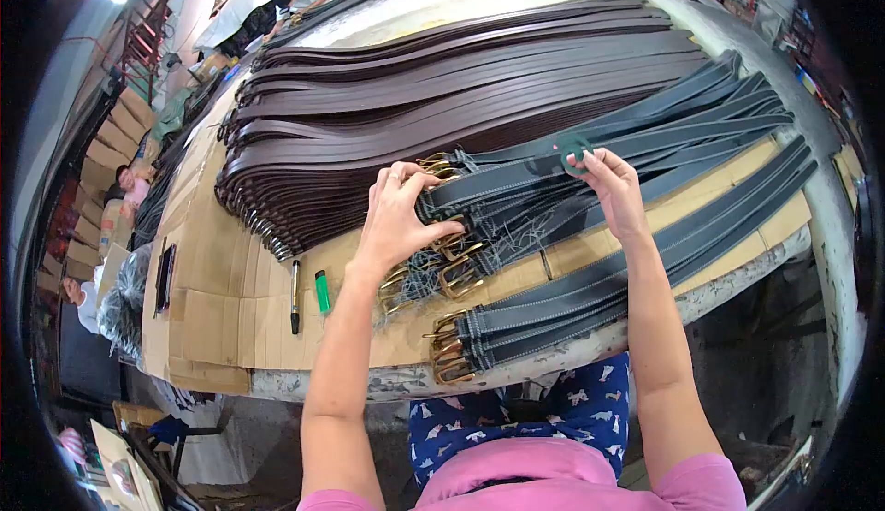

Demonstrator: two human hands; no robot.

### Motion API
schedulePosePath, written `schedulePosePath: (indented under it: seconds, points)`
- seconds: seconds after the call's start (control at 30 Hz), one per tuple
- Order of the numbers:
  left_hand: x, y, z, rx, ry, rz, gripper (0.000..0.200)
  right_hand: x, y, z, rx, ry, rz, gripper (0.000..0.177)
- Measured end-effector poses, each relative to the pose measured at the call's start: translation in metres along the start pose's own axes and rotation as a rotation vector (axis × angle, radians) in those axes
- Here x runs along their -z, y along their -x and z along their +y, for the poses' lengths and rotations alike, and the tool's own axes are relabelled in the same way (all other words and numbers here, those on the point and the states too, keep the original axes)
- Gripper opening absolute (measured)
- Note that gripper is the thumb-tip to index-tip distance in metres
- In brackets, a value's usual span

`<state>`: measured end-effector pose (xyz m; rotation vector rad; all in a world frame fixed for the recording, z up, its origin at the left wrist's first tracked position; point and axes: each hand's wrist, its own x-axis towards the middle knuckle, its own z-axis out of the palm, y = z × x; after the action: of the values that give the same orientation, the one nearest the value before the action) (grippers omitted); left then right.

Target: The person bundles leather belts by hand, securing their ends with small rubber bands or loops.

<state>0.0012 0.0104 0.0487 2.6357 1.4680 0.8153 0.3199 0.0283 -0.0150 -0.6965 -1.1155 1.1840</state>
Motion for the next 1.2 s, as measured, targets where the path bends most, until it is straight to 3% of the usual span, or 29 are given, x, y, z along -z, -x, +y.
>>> schedulePosePath:
  seconds: [0.13, 0.23, 0.37, 0.4, 0.53, 0.73, 1.2]
  points:
    - [0.003, 0.025, -0.006, 0.085, 0.040, 0.205, 0.066, -0.020, 0.004, -0.002, 0.044, 0.178, -0.007, 0.018]
    - [0.005, 0.037, -0.010, 0.289, 0.185, 0.221, 0.066, -0.053, 0.006, -0.011, 0.067, 0.242, -0.051, 0.016]
    - [0.001, 0.033, -0.015, 0.344, 0.432, 0.251, 0.045, -0.098, 0.004, -0.003, 0.088, 0.305, -0.102, 0.013]
    - [-0.005, 0.030, -0.018, 0.289, 0.393, 0.332, 0.035, -0.112, 0.004, -0.002, 0.086, 0.313, -0.095, 0.014]
    - [-0.008, 0.013, -0.017, 0.396, 0.424, 0.298, 0.025, -0.147, 0.003, 0.019, 0.147, 0.367, -0.008, 0.018]
    - [-0.019, 0.007, -0.014, 0.331, 0.583, 0.360, 0.014, -0.164, 0.007, 0.011, 0.212, 0.563, 0.004, 0.017]
    - [-0.031, 0.024, -0.012, 0.307, 0.680, 0.509, 0.011, -0.166, 0.002, 0.013, 0.281, 0.745, -0.102, 0.018]
